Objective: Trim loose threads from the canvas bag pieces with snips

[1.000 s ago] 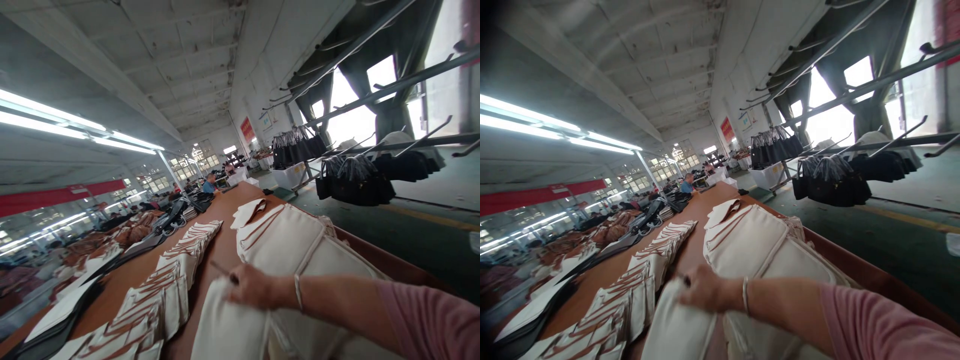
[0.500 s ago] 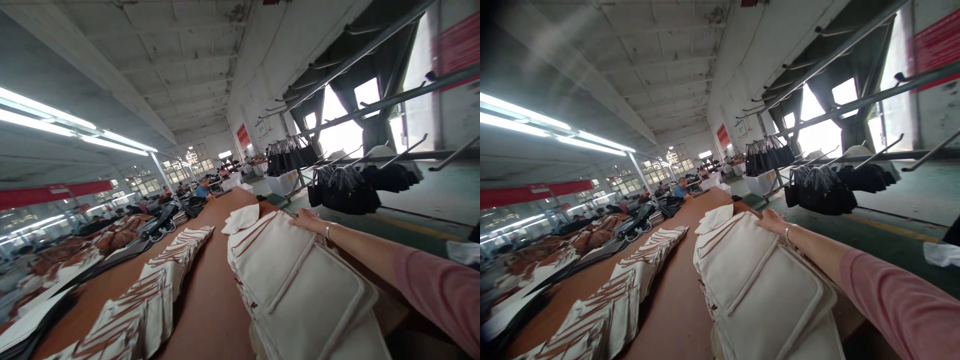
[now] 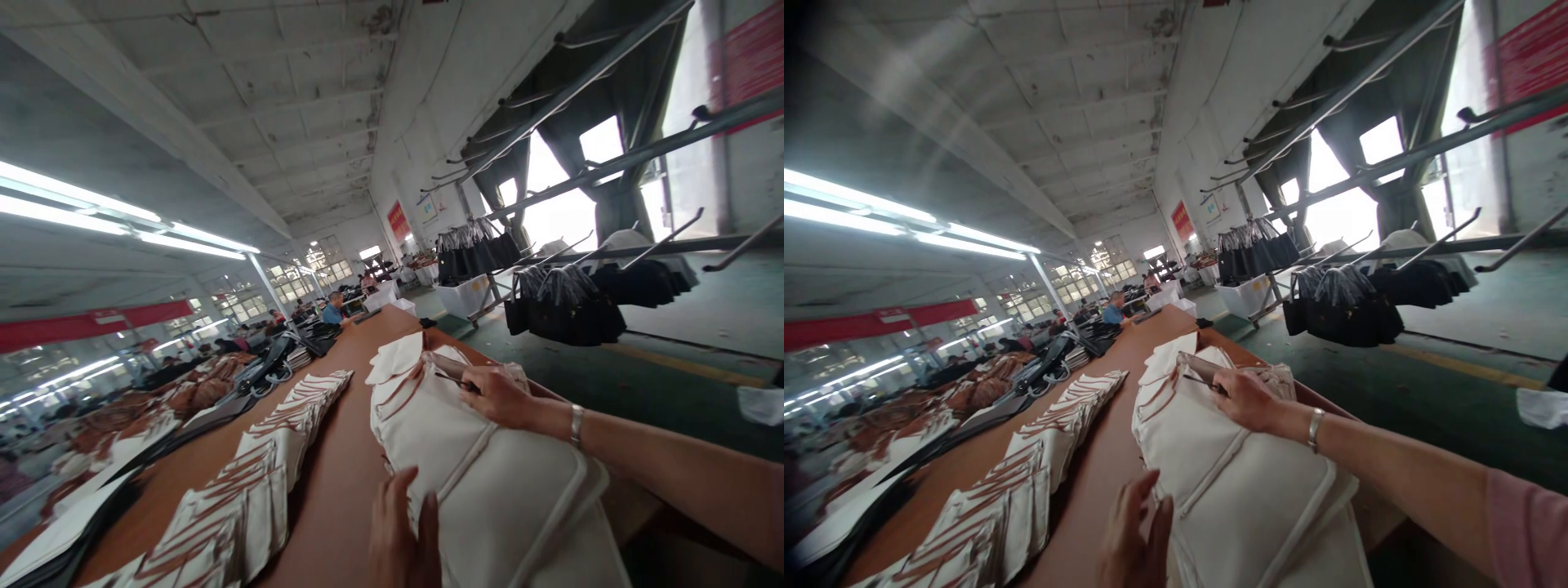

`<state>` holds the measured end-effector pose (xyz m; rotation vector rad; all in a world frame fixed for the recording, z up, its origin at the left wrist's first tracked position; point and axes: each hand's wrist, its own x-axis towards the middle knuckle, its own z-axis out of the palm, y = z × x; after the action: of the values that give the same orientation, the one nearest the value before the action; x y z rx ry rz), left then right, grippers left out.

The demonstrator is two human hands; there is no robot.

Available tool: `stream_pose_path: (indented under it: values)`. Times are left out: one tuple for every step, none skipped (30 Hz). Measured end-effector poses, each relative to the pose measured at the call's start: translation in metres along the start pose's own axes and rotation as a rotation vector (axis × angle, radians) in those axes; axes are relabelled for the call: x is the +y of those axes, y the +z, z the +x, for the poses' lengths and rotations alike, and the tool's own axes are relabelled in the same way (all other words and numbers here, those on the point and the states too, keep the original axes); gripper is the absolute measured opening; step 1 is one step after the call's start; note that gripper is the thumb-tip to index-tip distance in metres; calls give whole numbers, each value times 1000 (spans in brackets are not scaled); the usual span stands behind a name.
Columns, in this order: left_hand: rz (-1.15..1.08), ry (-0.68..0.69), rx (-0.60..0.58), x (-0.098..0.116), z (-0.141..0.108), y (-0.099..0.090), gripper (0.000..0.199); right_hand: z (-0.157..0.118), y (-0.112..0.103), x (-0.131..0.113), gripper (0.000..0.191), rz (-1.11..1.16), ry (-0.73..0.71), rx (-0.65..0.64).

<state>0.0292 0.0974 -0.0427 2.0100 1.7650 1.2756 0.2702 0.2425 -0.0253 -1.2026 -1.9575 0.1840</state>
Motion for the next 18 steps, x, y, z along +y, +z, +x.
stream_pose_path:
  values:
    - [39,24,24,2,21,8,32,-8,0,-5,16,27,-31,3]
    - [65,57,30,5,42,15,35,-15,1,-8,15,51,-58,6]
    - [59,88,18,7,62,21,38,-21,0,-10,15,73,-79,9]
    - [53,107,24,10,79,27,39,-24,0,-12,15,92,-95,13]
    - [42,127,17,13,94,32,36,-27,0,-12,15,108,-105,18]
    - [25,153,-2,15,105,37,31,-28,-1,-12,15,120,-112,22]
    - [9,178,-21,17,114,40,26,-29,-2,-11,16,130,-117,26]
    - [-5,203,-41,19,120,43,24,-29,-2,-10,17,139,-122,28]
    - [-16,226,-53,20,124,46,24,-29,-3,-9,17,147,-129,28]
    - [-22,244,-57,20,126,49,22,-29,-4,-8,17,154,-138,25]
    - [-28,257,-56,21,128,51,21,-29,-5,-8,17,160,-151,21]
    - [-33,264,-55,21,129,53,20,-30,-6,-9,16,165,-164,14]
    - [-39,270,-58,21,130,55,21,-31,-7,-10,16,168,-178,5]
    - [-47,275,-68,21,131,56,22,-32,-8,-12,15,170,-192,-4]
    - [-56,282,-83,22,132,57,25,-34,-9,-14,15,171,-205,-14]
    - [-65,291,-100,23,133,56,27,-36,-9,-16,14,172,-217,-24]
    - [-74,303,-123,25,133,55,28,-37,-10,-18,14,171,-229,-34]
    - [-81,312,-149,26,134,54,28,-39,-10,-19,14,171,-242,-43]
